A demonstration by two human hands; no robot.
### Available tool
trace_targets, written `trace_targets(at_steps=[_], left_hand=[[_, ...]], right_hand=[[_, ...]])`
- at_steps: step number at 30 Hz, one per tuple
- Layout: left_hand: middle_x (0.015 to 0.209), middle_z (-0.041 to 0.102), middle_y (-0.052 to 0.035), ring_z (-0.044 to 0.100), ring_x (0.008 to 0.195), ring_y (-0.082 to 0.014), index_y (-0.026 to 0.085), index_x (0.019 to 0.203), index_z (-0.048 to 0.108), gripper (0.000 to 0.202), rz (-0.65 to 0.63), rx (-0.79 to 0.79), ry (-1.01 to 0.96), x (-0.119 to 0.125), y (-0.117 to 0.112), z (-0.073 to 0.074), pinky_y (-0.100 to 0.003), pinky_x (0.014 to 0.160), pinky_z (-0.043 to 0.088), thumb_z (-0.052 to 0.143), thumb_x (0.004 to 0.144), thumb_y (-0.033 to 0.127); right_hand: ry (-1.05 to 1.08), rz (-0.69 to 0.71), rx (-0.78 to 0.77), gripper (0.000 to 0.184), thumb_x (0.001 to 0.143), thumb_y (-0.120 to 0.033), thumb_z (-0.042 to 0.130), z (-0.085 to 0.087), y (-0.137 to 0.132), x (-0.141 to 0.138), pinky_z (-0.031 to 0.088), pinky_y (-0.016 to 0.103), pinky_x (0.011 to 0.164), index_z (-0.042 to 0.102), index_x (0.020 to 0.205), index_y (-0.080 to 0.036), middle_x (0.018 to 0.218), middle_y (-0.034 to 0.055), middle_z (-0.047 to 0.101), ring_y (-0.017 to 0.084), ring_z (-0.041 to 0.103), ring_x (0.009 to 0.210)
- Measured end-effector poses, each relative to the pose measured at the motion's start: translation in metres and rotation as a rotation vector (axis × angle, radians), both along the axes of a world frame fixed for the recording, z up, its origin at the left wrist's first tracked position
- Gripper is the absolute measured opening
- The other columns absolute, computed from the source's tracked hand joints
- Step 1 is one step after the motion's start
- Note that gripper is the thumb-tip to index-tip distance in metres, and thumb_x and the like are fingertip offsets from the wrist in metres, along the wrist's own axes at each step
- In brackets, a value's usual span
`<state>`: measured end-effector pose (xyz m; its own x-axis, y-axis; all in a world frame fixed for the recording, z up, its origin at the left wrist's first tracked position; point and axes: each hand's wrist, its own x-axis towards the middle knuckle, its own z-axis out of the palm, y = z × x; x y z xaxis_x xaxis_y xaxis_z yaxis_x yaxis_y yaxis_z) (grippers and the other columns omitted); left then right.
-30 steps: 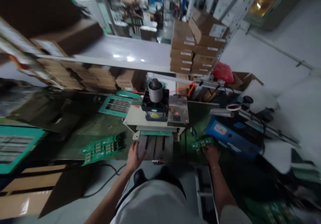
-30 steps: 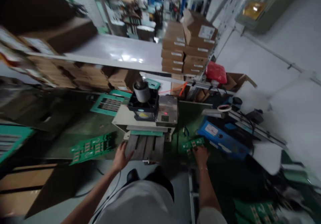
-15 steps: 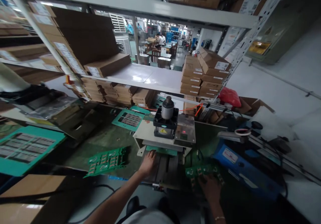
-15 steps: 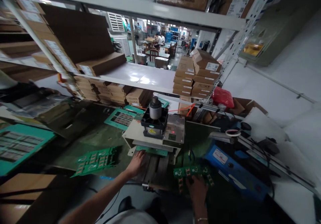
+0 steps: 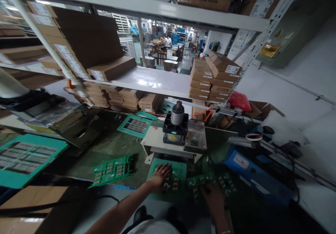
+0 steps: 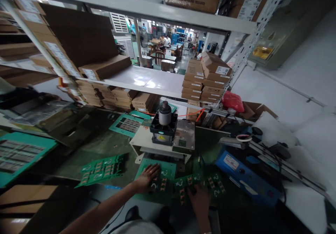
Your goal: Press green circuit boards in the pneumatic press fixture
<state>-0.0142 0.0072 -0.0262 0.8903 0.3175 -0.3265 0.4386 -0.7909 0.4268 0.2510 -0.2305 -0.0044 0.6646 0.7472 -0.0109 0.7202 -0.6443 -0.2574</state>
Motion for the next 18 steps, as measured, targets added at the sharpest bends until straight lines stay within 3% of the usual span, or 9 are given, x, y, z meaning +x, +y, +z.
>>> trace_targets(at_steps=[5, 12, 15, 18], left_hand=[[0.17, 0.03, -0.023, 0.026, 0.157, -0.0466, 0.022, 0.164, 0.036, 0.104, -0.066, 0.028, 0.019, 0.003, -0.004, 0.0, -0.068, 0.125, 0.021, 0.079, 0.073, 0.05], [0.162, 0.037, -0.0333, 0.032, 0.152, -0.0516, 0.009, 0.161, 0.036, 0.116, -0.087, 0.039, 0.044, 0.025, -0.002, 0.006, -0.068, 0.124, 0.023, 0.083, 0.066, 0.055], [0.161, 0.038, -0.0308, 0.035, 0.149, -0.0512, 0.01, 0.161, 0.034, 0.117, -0.055, 0.035, -0.069, 0.01, 0.008, 0.022, -0.066, 0.123, 0.026, 0.083, 0.064, 0.053], [0.162, 0.036, -0.0287, 0.036, 0.148, -0.0502, 0.009, 0.161, 0.034, 0.12, 0.024, 0.048, -0.145, -0.035, 0.027, 0.036, -0.063, 0.124, 0.027, 0.085, 0.059, 0.048]], right_hand=[[-0.014, -0.003, -0.059, 0.029, 0.089, -0.044, 0.061, 0.0, -0.004, -0.013, 0.052, 0.043, 0.104, 0.082, 0.096, -0.025, 0.114, 0.0112, 0.079, 0.032, 0.07, 0.117], [-0.053, -0.097, -0.058, 0.03, 0.086, -0.05, 0.064, 0.009, -0.005, -0.026, 0.054, 0.046, 0.098, 0.083, 0.093, -0.028, 0.114, 0.012, 0.079, 0.035, 0.07, 0.116], [-0.066, -0.116, -0.078, 0.034, 0.088, -0.051, 0.059, 0.018, -0.007, -0.032, 0.054, 0.045, 0.094, 0.083, 0.094, -0.027, 0.115, 0.0126, 0.078, 0.035, 0.07, 0.115], [-0.05, -0.087, -0.118, 0.041, 0.09, -0.05, 0.057, 0.031, -0.007, -0.042, 0.051, 0.044, 0.097, 0.082, 0.099, -0.019, 0.116, 0.0161, 0.077, 0.035, 0.068, 0.115]])
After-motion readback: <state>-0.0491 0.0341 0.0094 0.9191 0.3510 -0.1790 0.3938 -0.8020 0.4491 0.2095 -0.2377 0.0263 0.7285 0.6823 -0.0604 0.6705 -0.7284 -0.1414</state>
